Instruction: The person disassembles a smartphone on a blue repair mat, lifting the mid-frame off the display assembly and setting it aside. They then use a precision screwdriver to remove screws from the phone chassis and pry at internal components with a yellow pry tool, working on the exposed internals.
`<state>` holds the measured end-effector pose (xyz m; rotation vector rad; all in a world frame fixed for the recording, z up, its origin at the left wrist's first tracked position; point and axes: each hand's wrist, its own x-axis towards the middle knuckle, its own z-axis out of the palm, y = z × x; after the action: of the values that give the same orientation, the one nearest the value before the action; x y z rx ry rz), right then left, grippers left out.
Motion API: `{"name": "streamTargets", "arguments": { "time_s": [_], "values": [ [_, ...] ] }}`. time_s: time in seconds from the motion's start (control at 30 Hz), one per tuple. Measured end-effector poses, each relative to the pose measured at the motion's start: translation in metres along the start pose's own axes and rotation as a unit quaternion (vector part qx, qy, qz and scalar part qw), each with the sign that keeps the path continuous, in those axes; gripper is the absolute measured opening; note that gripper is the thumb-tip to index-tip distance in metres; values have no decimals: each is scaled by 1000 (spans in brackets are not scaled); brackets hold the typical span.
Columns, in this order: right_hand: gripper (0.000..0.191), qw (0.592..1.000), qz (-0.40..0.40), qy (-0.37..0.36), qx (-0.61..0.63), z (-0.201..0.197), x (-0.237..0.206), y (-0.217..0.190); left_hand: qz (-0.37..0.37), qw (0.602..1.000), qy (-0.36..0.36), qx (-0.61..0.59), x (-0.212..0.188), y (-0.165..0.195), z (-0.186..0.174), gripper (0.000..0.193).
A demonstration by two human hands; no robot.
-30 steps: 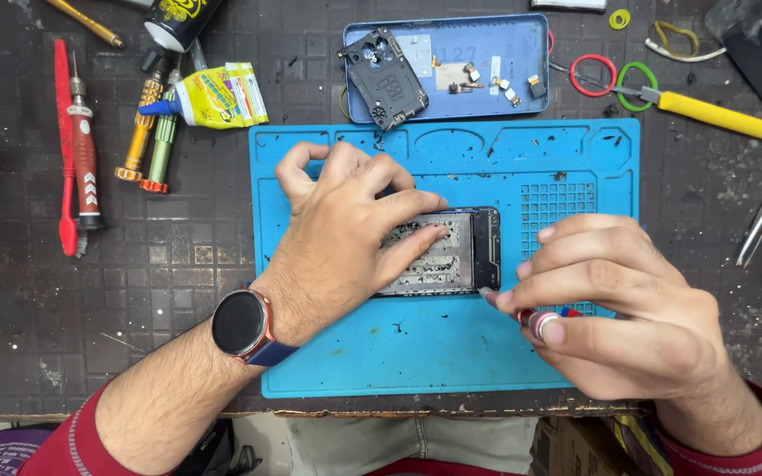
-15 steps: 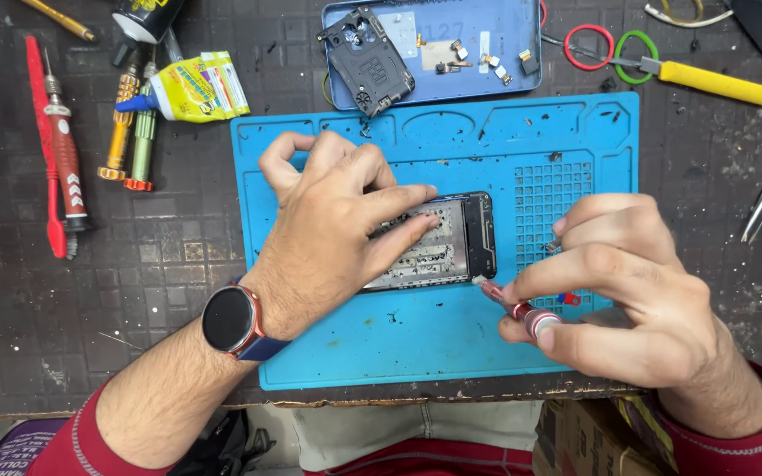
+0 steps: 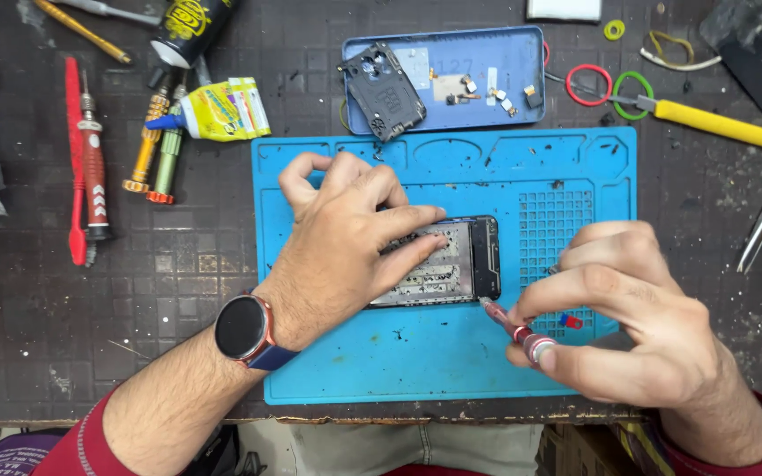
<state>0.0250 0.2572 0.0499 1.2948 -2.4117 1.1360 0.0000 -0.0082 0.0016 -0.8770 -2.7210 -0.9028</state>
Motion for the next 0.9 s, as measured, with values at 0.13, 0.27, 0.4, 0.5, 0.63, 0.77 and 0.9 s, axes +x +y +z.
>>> {"name": "streamTargets", "arguments": {
  "time_s": [0.13, 0.27, 0.4, 0.5, 0.63, 0.77, 0.9],
  "values": [
    [20, 1000, 13, -19, 2, 3, -1, 0, 1, 1000, 0, 3, 0, 0, 1, 20],
    [25, 1000, 17, -3, -4, 1, -5, 1, -2, 1000, -7, 1, -2, 0, 1, 20],
    [28, 1000, 2, 0, -16, 3, -6, 4, -2, 1000, -4, 2, -1, 0, 0, 20],
    [24, 998, 24, -35, -44, 3, -7, 3, -4, 1000, -7, 0, -1, 1, 0, 20],
    [27, 1000, -8, -1, -15, 1, -6, 4, -11, 1000, -11, -5, 0, 2, -1, 20],
    [26, 999, -9, -10, -42, 3, -5, 4, -8, 1000, -6, -5, 2, 1, -1, 19],
    [22, 1000, -18, -6, -17, 0, -6, 2, -15, 1000, -14, -4, 0, 2, -2, 20]
  ]
}}
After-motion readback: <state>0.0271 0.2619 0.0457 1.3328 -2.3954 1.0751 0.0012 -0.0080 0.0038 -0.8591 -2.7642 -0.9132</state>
